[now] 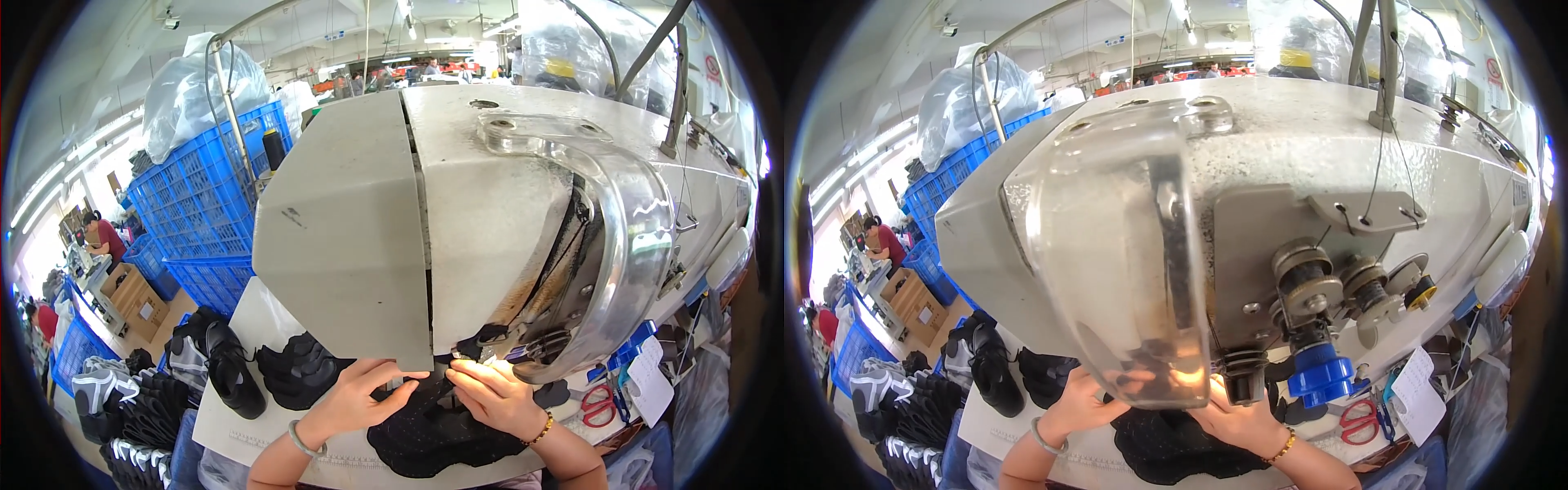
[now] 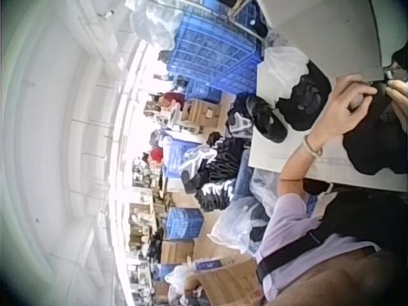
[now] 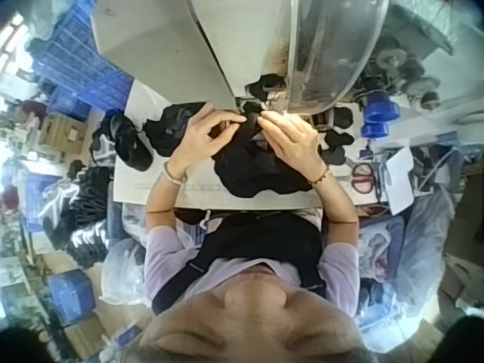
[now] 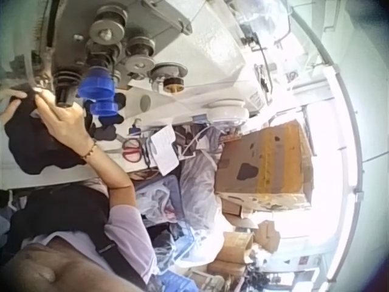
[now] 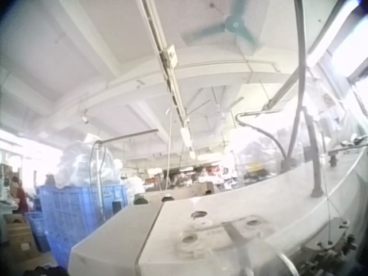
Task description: Stitch together black leather shoe components using an industrial sewing machine.
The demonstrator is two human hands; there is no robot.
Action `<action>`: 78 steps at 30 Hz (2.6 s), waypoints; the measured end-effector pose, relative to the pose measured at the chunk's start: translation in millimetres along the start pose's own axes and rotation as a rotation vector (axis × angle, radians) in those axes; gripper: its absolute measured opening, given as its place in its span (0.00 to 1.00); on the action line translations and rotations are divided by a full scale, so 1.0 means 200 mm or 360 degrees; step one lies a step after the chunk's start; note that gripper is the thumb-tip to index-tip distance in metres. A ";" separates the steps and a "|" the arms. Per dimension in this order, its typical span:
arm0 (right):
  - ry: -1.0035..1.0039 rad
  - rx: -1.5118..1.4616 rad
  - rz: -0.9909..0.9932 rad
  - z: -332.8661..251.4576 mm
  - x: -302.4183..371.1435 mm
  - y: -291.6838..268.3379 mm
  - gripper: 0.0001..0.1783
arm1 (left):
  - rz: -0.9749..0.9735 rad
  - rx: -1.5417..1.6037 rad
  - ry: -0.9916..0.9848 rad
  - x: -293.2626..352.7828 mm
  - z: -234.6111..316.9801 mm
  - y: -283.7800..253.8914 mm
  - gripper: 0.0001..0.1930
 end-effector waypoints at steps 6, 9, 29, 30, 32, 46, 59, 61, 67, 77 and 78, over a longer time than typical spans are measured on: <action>-0.0044 -0.0018 0.0003 -0.04 -0.04 -0.02 0.20 | -0.0091 -0.0053 -0.0014 0.05 -0.09 -0.03 0.19; -0.0037 -0.0051 -0.0011 -0.03 -0.04 -0.02 0.20 | -0.0210 -0.0074 0.0131 0.05 -0.11 0.00 0.22; 0.0050 -0.0072 -0.0024 0.00 0.01 0.02 0.18 | 0.0238 0.0097 0.0166 0.09 -0.12 0.04 0.28; 0.0056 -0.0084 -0.0006 0.00 0.00 0.02 0.18 | 0.0237 0.0096 0.0165 0.09 -0.12 0.04 0.28; 0.0064 -0.0096 0.0008 0.01 0.00 0.02 0.18 | 0.0193 0.0008 0.0088 0.10 -0.13 0.04 0.30; -0.0029 0.0177 0.0156 -0.02 0.05 0.02 0.19 | 0.0048 -0.0251 0.0455 -0.03 0.03 0.04 0.28; 0.0045 -0.0082 0.0202 0.00 0.02 -0.02 0.21 | -0.0070 -0.0298 0.0440 -0.01 0.01 0.06 0.24; 0.0058 -0.0116 0.0185 0.00 0.03 -0.03 0.21 | -0.0063 -0.0275 0.0454 0.00 0.01 0.07 0.24; 0.0099 -0.0186 0.0142 0.04 0.04 -0.01 0.19 | -0.0073 -0.0469 0.0506 0.04 0.04 0.09 0.24; 0.0151 -0.0238 0.0160 0.07 0.02 -0.05 0.17 | -0.0144 -0.0606 0.0531 0.02 0.11 0.15 0.19; 0.0159 -0.0254 0.0135 0.08 0.02 -0.04 0.17 | -0.0152 -0.0601 0.0527 0.01 0.13 0.15 0.19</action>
Point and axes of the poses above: each hand's wrist, its own x-axis away from the middle knuckle, its own y-axis out of the palm, z = x × y, the point moved 8 cm from there along -x, towards the middle knuckle, and after that the axes turned 12 degrees about y, right-handed, at the moved point
